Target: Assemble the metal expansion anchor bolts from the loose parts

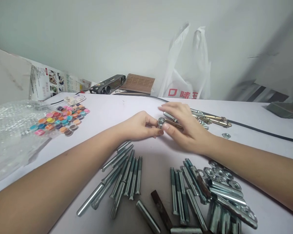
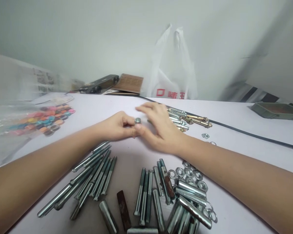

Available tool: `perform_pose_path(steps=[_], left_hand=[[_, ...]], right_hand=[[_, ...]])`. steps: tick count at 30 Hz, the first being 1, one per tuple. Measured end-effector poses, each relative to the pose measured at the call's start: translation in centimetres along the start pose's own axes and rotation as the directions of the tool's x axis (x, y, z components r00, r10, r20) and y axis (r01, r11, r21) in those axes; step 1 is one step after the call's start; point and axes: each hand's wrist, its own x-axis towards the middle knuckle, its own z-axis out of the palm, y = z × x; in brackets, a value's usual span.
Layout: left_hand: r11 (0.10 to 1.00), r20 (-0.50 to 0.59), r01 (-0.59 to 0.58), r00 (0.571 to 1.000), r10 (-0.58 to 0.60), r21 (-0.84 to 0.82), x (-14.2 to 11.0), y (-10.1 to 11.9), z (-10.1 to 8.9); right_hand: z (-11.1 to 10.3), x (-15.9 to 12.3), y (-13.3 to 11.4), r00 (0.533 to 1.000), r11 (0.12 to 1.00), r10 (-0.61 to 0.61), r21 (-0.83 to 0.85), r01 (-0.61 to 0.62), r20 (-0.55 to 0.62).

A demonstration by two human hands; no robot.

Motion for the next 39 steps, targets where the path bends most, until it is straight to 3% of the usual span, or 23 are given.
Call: perform_pose_path(steps=[2,7,9,12,14,17,18,23,26,28,30,33,35,37,39], left_hand=[[1.0,-0.005,0.001,1.0,-0.001,0.005,0.0,0.0,0.0],[0.999,0.026,0.048,0.999,-0.047,-0.026,-0.1,0.3,0.0],[0.999,0.019,0.034,0.999,-0.034,-0.016,-0.1,0.3,0.0],[1.0,-0.006,0.026,1.0,-0.026,-0.001,-0.1,0.2,0.0],[0.999,0.003,0.03,1.0,-0.03,-0.015,-0.1,0.2,0.0],[0.999,0.032,0.038,0.999,-0.037,-0.037,-0.1,0.2,0.0],[0.998,0.035,0.04,0.999,-0.038,-0.042,-0.1,0.2,0.0],[0.996,0.008,0.057,0.998,-0.056,-0.065,-0.1,0.1,0.1],[0.995,0.02,0.036,0.999,-0.034,-0.092,-0.2,0.2,0.0],[0.986,0.014,-0.009,1.0,0.012,-0.168,-0.2,0.1,-0.2],[0.964,-0.071,-0.042,0.997,0.024,-0.264,0.0,-0.1,-0.4],[0.924,-0.211,-0.044,0.977,-0.041,-0.38,0.3,-0.7,-0.6],[0.907,-0.23,-0.038,0.971,-0.066,-0.419,0.4,-1.0,-0.6],[0.902,-0.224,-0.03,0.972,-0.074,-0.431,0.3,-1.2,-0.6],[0.898,-0.218,-0.026,0.973,-0.078,-0.44,0.3,-1.2,-0.7]], right_hand=[[0.0,0.1,0.0,0.999,0.999,-0.032,0.005,0.032,0.029],[-0.4,0.1,0.0,0.963,0.996,-0.01,0.084,0.034,-0.269],[-0.3,0.0,0.0,0.976,0.997,0.022,0.078,-0.005,-0.215],[-0.2,0.0,-0.1,1.0,1.0,-0.004,0.015,0.004,-0.02],[-0.3,0.0,-0.1,0.998,0.999,-0.047,0.024,0.049,-0.045],[-0.6,0.2,0.0,0.968,0.993,-0.075,0.066,0.094,-0.241],[-0.6,0.2,0.0,0.964,0.995,-0.067,0.057,0.084,-0.255],[0.2,0.1,0.0,1.0,0.998,0.001,-0.057,-0.003,-0.029],[0.3,0.2,0.0,1.0,0.999,0.015,-0.044,-0.016,-0.006],[-0.2,0.6,0.3,0.996,0.997,0.073,0.031,-0.071,-0.053],[-1.1,1.3,0.7,0.972,0.971,0.224,0.103,-0.217,-0.071],[-3.0,2.5,1.5,0.858,0.848,0.511,0.191,-0.494,-0.048],[-4.1,3.1,2.2,0.778,0.77,0.627,0.185,-0.611,-0.042],[-4.6,3.2,3.1,0.776,0.777,0.629,0.067,-0.626,-0.053],[-4.5,3.0,4.1,0.821,0.818,0.569,-0.079,-0.57,-0.035]])
